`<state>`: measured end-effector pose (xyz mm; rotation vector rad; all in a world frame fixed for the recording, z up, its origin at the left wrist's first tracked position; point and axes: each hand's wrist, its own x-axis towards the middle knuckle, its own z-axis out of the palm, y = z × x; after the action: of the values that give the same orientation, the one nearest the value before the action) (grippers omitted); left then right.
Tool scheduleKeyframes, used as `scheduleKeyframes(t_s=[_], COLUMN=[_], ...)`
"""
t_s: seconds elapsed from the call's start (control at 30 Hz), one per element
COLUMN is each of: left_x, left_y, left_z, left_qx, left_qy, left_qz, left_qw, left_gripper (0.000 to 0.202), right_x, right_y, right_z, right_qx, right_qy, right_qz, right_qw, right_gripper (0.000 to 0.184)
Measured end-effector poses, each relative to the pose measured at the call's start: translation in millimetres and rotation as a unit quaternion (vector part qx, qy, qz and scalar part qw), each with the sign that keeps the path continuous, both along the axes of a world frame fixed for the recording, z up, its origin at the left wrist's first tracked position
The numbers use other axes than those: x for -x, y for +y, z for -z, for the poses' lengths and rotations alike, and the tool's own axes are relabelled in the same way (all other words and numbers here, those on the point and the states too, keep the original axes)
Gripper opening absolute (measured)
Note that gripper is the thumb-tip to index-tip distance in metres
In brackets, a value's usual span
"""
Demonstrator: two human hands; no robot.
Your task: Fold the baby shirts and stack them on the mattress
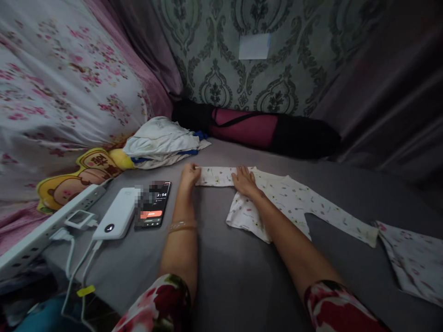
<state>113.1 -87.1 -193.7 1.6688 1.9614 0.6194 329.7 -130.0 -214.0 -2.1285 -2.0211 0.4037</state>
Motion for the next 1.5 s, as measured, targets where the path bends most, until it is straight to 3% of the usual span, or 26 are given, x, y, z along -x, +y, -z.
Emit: scheduleKeyframes(t_s=[0.5, 0.73, 0.8, 0.87, 0.97, 1.07, 1.27, 1.5], left_x=[-16, -21, -30, -47, -82, -106, -92, -50], left_y=[-15, -17, -17, -18, -24, -31, -32, -24], left_z=[6.1, 6.0, 5.4, 6.3, 12.0, 19.1, 24.4, 27.3], left_qx=[-0.016, -0.131, -0.169, -0.181, -0.169, -0.133, -0.075, -0.087], left_qy=[0.103, 0.15, 0.151, 0.138, 0.119, 0.12, 0.177, 0.249], left_qz=[-0.071, -0.133, -0.06, 0.079, 0.259, 0.306, 0.261, 0.132], left_qw=[0.992, 0.971, 0.972, 0.97, 0.943, 0.935, 0.946, 0.955], left_gripper=[0.032, 0.034, 0.034, 0.034, 0.039, 0.049, 0.062, 0.054], right_x=[8, 9, 10, 9, 8, 6, 6, 8], right_y=[-6, -7, -7, -7, -8, -8, -5, -5], right_z=[1.4, 0.9, 1.0, 0.7, -0.7, -1.5, 1.6, 1.8], right_qx=[-0.015, -0.009, -0.011, -0.016, -0.006, 0.024, -0.004, -0.008], right_qy=[-0.044, -0.039, -0.041, -0.045, -0.07, -0.1, -0.078, -0.056], right_qz=[0.005, 0.009, 0.012, 0.016, 0.005, -0.012, 0.004, 0.011], right_qw=[0.999, 0.999, 0.999, 0.999, 0.998, 0.995, 0.997, 0.998], right_gripper=[0.06, 0.061, 0.06, 0.059, 0.057, 0.06, 0.054, 0.058])
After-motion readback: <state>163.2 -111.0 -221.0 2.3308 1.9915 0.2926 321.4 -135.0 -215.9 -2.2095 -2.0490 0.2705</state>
